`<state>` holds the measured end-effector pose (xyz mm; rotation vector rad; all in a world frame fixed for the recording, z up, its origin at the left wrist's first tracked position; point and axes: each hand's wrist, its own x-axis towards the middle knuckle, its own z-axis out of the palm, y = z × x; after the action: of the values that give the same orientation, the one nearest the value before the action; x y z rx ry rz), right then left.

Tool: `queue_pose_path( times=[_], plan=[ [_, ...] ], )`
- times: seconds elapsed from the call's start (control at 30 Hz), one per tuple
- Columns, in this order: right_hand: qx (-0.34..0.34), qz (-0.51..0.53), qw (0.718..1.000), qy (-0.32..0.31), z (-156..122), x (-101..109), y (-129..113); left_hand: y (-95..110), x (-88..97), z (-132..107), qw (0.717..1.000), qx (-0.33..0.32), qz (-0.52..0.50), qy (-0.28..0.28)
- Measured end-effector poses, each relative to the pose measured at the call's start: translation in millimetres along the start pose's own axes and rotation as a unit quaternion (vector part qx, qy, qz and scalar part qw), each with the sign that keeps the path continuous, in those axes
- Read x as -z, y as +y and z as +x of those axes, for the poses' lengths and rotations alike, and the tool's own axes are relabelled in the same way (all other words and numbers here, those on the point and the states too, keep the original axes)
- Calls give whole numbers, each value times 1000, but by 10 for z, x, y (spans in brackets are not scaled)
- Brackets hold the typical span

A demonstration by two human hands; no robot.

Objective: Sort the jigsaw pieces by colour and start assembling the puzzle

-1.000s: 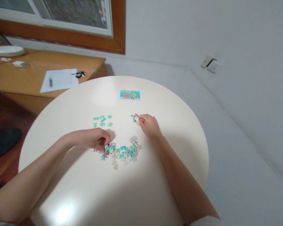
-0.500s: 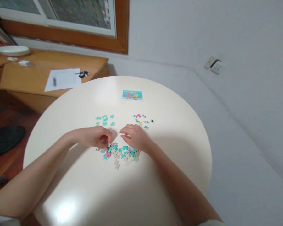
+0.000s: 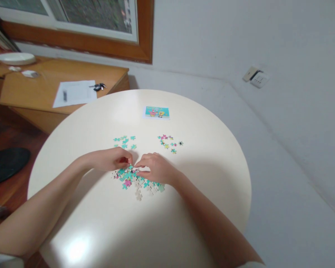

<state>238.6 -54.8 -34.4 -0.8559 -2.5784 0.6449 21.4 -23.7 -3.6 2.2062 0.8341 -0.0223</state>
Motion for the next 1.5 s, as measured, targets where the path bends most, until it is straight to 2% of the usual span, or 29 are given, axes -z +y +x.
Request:
queue_pose_path(
  times=[0.27, 0.47, 0.57, 0.67, 0.8, 0.93, 1.17, 1.27, 1.33, 1.43, 1.5],
  plan=[
    [6, 35, 999, -13, 12, -10, 11, -58, -1, 27, 999, -28, -12, 20],
    [-8, 65, 998, -12, 22, 2, -3, -76, -10, 41, 999, -22, -12, 30],
    [-26, 94, 995, 2, 25, 4, -33, -52, -12, 52, 999, -21, -14, 44],
    [-81, 113, 990, 29, 28, -8, -31, -32, -29, 72, 997, -14, -22, 66],
    [-135, 93, 984, 70, 35, -25, 25, -4, -73, 107, 994, -2, -45, 100],
    [-143, 84, 983, 78, 39, -6, 33, 57, -112, 131, 989, -3, -68, 134],
    [-132, 109, 979, 107, 57, 40, 39, 86, -138, 149, 984, 2, -88, 153],
    [-168, 102, 972, 132, 14, 155, 187, 54, -148, 152, 985, 0, -80, 153],
    [-233, 94, 957, 147, -74, 308, 331, 39, -151, 149, 987, 1, -76, 145],
    [-341, 89, 928, 118, -281, 589, 540, 39, -151, 141, 989, 13, -70, 129],
    [-381, 101, 913, 104, -420, 741, 637, 48, -150, 140, 991, 22, -63, 117]
  ],
)
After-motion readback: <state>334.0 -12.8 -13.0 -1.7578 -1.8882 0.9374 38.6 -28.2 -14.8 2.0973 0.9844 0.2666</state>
